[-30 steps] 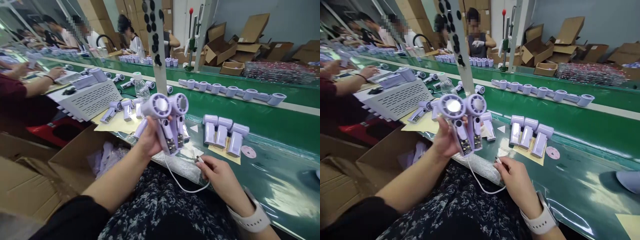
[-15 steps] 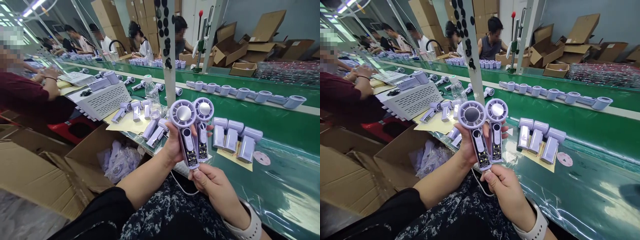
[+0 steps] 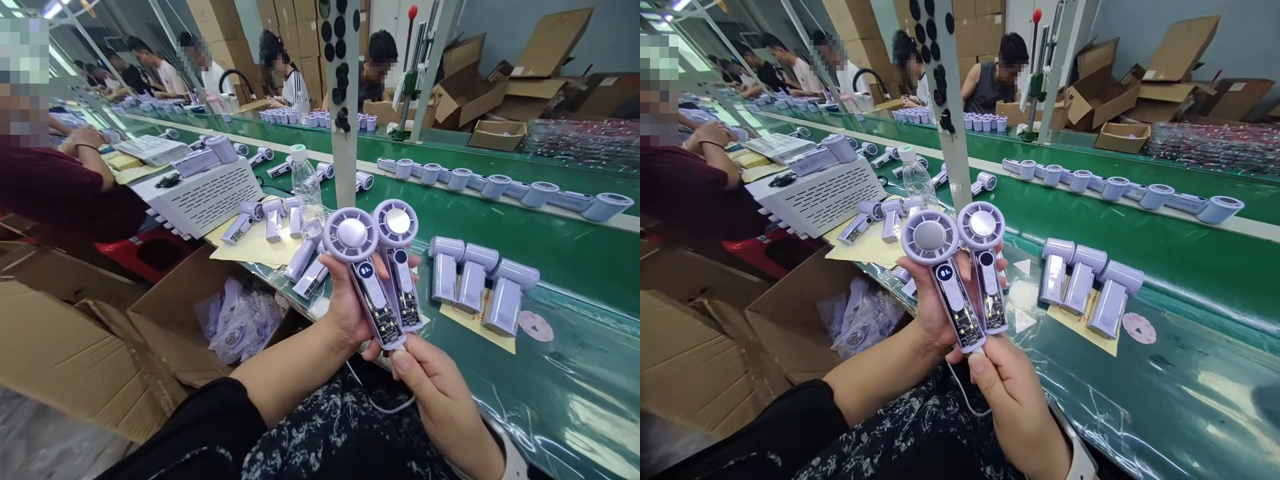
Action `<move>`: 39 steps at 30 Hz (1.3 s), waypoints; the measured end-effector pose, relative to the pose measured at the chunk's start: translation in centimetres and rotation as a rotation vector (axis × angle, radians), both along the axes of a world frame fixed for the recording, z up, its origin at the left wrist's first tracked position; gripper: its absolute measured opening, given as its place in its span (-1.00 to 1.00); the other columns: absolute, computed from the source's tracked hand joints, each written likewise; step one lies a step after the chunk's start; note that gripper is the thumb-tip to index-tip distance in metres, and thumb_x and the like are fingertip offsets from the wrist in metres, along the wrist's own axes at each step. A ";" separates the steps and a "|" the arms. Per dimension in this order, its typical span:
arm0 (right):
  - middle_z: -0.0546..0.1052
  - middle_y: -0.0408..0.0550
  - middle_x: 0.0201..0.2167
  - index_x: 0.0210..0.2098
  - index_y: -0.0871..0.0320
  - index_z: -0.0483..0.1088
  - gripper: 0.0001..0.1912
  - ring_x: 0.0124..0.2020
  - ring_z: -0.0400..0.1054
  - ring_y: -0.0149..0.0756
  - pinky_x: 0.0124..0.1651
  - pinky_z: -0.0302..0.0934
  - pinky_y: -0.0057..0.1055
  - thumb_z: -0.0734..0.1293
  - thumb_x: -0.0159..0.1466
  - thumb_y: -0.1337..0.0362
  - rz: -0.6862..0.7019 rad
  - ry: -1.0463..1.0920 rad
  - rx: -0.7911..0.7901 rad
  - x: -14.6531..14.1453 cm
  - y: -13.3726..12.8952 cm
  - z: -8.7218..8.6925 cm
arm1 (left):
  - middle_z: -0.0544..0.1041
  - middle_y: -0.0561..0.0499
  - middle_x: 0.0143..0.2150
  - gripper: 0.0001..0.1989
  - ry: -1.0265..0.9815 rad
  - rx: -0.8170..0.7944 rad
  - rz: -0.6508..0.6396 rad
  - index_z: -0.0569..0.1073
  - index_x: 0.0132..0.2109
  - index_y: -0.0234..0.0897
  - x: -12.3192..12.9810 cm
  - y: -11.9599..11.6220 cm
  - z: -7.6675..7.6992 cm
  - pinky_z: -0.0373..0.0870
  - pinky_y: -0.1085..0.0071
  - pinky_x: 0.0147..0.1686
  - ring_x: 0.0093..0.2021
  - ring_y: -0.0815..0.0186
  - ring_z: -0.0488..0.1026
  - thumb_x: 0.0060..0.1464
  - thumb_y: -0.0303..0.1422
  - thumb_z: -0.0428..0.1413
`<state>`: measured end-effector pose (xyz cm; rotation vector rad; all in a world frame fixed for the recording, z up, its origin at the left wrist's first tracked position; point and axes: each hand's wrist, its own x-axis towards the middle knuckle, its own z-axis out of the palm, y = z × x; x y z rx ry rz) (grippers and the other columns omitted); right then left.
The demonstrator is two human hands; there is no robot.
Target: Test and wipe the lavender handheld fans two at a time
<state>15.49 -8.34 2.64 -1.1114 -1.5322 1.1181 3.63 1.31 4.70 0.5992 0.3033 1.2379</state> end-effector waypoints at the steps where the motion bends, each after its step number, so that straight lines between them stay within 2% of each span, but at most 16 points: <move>1: 0.45 -0.14 -0.46 -0.30 0.02 0.50 -0.67 -0.44 0.25 -0.27 -0.22 0.28 -0.38 0.20 0.50 0.08 0.007 0.003 0.015 0.0 -0.1 0.0 | 0.66 -0.09 -0.07 -0.24 -0.005 -0.005 -0.001 0.43 -0.49 -0.26 0.1 0.0 0.1 0.60 0.21 -0.09 -0.05 0.07 0.62 -0.16 0.44 0.14; 4: 0.59 -0.03 -0.17 -0.36 0.03 0.47 -0.66 -0.12 0.44 -0.16 0.01 0.32 -0.30 0.22 0.49 0.10 0.061 -0.003 0.093 -0.3 0.0 0.2 | 0.65 -0.05 -0.03 -0.25 -0.060 -0.073 -0.004 0.43 -0.47 -0.24 0.0 0.4 0.3 0.58 0.27 -0.13 -0.09 0.16 0.61 -0.06 0.44 0.07; 6: 0.59 -0.01 -0.09 -0.43 0.06 0.44 -0.63 -0.03 0.45 -0.12 0.04 0.31 -0.29 0.24 0.48 0.10 0.023 -0.001 0.118 -0.6 0.3 0.2 | 0.65 -0.05 -0.04 -0.25 -0.103 -0.116 -0.009 0.44 -0.47 -0.24 -0.2 0.8 0.3 0.58 0.29 -0.14 -0.10 0.18 0.61 -0.01 0.43 0.04; 9: 0.56 -0.07 -0.38 -0.44 0.07 0.46 -0.60 -0.32 0.44 -0.25 -0.23 0.29 -0.39 0.24 0.49 0.07 -0.098 0.040 0.028 -0.6 0.7 -0.1 | 0.64 -0.07 -0.03 -0.28 -0.105 -0.087 -0.063 0.44 -0.49 -0.26 -0.8 0.9 0.2 0.58 0.32 -0.13 -0.10 0.20 0.61 -0.10 0.40 0.15; 12: 0.39 -0.15 -0.63 -0.49 0.11 0.44 -0.50 -0.57 0.26 -0.35 -0.46 0.14 -0.43 0.27 0.45 -0.07 -0.130 0.100 -0.120 -0.7 0.5 -0.7 | 0.64 -0.12 -0.02 -0.24 -0.003 0.004 -0.070 0.41 -0.52 -0.27 -1.2 0.7 0.0 0.60 0.23 -0.11 -0.06 0.09 0.62 -0.21 0.43 0.19; 15: 0.29 -0.20 -0.67 -0.50 0.13 0.42 -0.44 -0.63 0.14 -0.40 -0.53 0.06 -0.44 0.30 0.39 -0.18 -0.195 0.245 -0.255 -1.4 0.2 -1.6 | 0.64 -0.15 -0.04 -0.22 0.048 0.084 -0.002 0.45 -0.52 -0.28 -1.2 0.3 -0.4 0.60 0.18 -0.12 -0.06 0.02 0.62 -0.26 0.46 0.18; 19: 0.19 -0.24 -0.68 -0.55 0.10 0.32 -0.41 -0.61 0.11 -0.38 -0.52 0.11 -0.43 0.31 0.35 -0.24 -0.257 0.404 -0.290 -2.6 0.5 -1.9 | 0.66 -0.09 -0.07 -0.25 0.026 0.085 0.087 0.52 -0.51 -0.26 -0.6 -0.2 -1.3 0.61 0.30 -0.12 -0.12 0.14 0.62 -0.25 0.43 0.21; 22: 0.35 -0.14 -0.61 -0.53 0.09 0.34 -0.43 -0.54 0.26 -0.32 -0.44 0.23 -0.40 0.27 0.40 -0.19 -0.194 0.233 -0.195 -1.9 0.7 -1.0 | 0.66 -0.09 -0.07 -0.26 0.050 0.062 0.057 0.51 -0.52 -0.23 -0.4 -0.1 -1.5 0.63 0.23 -0.14 -0.09 0.04 0.63 -0.26 0.43 0.20; 24: 0.51 -0.05 -0.45 -0.53 0.09 0.34 -0.46 -0.39 0.41 -0.24 -0.31 0.33 -0.36 0.23 0.46 -0.09 -0.098 0.068 -0.071 -0.4 0.6 -0.1 | 0.66 -0.10 -0.07 -0.28 0.046 0.043 0.053 0.49 -0.50 -0.22 -1.0 0.6 -1.3 0.63 0.16 -0.10 -0.02 -0.03 0.62 -0.20 0.43 0.18; 27: 0.60 0.03 -0.11 -0.53 0.09 0.34 -0.50 -0.10 0.50 -0.13 -0.11 0.42 -0.25 0.17 0.51 0.06 0.042 -0.238 0.112 2.7 0.7 0.6 | 0.65 -0.10 -0.14 -0.29 0.040 0.037 0.246 0.46 -0.50 -0.22 -3.1 2.2 -0.9 0.62 0.10 -0.04 0.01 -0.02 0.61 -0.09 0.40 0.14; 29: 0.57 0.13 0.01 -0.45 0.10 0.44 -0.57 0.01 0.47 0.02 0.00 0.42 -0.05 0.18 0.49 0.12 -0.101 -0.526 0.245 4.2 1.8 0.4 | 0.66 -0.10 -0.16 -0.30 0.065 0.045 0.338 0.46 -0.51 -0.24 -5.0 2.9 -0.7 0.62 0.10 -0.04 -0.01 0.00 0.62 -0.10 0.39 0.17; 31: 0.53 0.30 0.06 -0.25 0.17 0.54 -0.68 0.09 0.41 0.19 0.09 0.35 0.20 0.20 0.46 0.19 -0.364 -0.775 0.396 4.4 3.9 -0.1 | 0.66 -0.12 -0.13 -0.30 0.110 0.038 0.281 0.47 -0.52 -0.24 -6.8 3.0 -0.8 0.62 0.10 -0.05 -0.01 -0.01 0.62 -0.16 0.39 0.21; 32: 0.50 0.37 0.09 -0.13 0.23 0.56 -0.70 0.14 0.37 0.25 0.13 0.30 0.28 0.21 0.44 0.24 -0.427 -0.841 0.470 3.8 5.3 -0.4 | 0.66 -0.13 -0.13 -0.29 0.138 0.032 0.218 0.47 -0.53 -0.25 -7.5 2.6 -1.0 0.62 0.09 -0.06 -0.01 -0.03 0.62 -0.20 0.39 0.23; 34: 0.47 0.40 0.14 0.00 0.31 0.54 -0.70 0.19 0.33 0.26 0.21 0.26 0.29 0.24 0.39 0.35 -0.374 -0.855 0.571 1.7 8.4 -1.2 | 0.67 -0.15 -0.17 -0.27 0.193 0.010 0.094 0.49 -0.52 -0.26 -8.6 1.6 -1.7 0.63 0.09 -0.11 -0.04 -0.06 0.63 -0.26 0.41 0.24; 36: 0.51 0.32 0.12 -0.11 0.26 0.58 -0.75 0.18 0.36 0.22 0.23 0.28 0.23 0.26 0.35 0.42 -0.279 -0.785 0.629 -1.0 11.4 -2.0 | 0.67 -0.15 -0.22 -0.25 0.218 -0.024 -0.007 0.51 -0.49 -0.26 -9.1 0.3 -2.6 0.63 0.10 -0.14 -0.07 -0.08 0.64 -0.27 0.42 0.22; 39: 0.57 0.21 0.01 -0.40 0.15 0.56 -0.74 0.14 0.39 0.20 0.26 0.23 0.28 0.28 0.34 0.44 -0.305 -0.710 0.660 -3.2 14.0 -2.4 | 0.67 -0.16 -0.25 -0.24 0.189 -0.047 -0.080 0.52 -0.45 -0.27 -9.5 -1.0 -3.9 0.62 0.16 -0.16 -0.13 -0.01 0.65 -0.23 0.44 0.19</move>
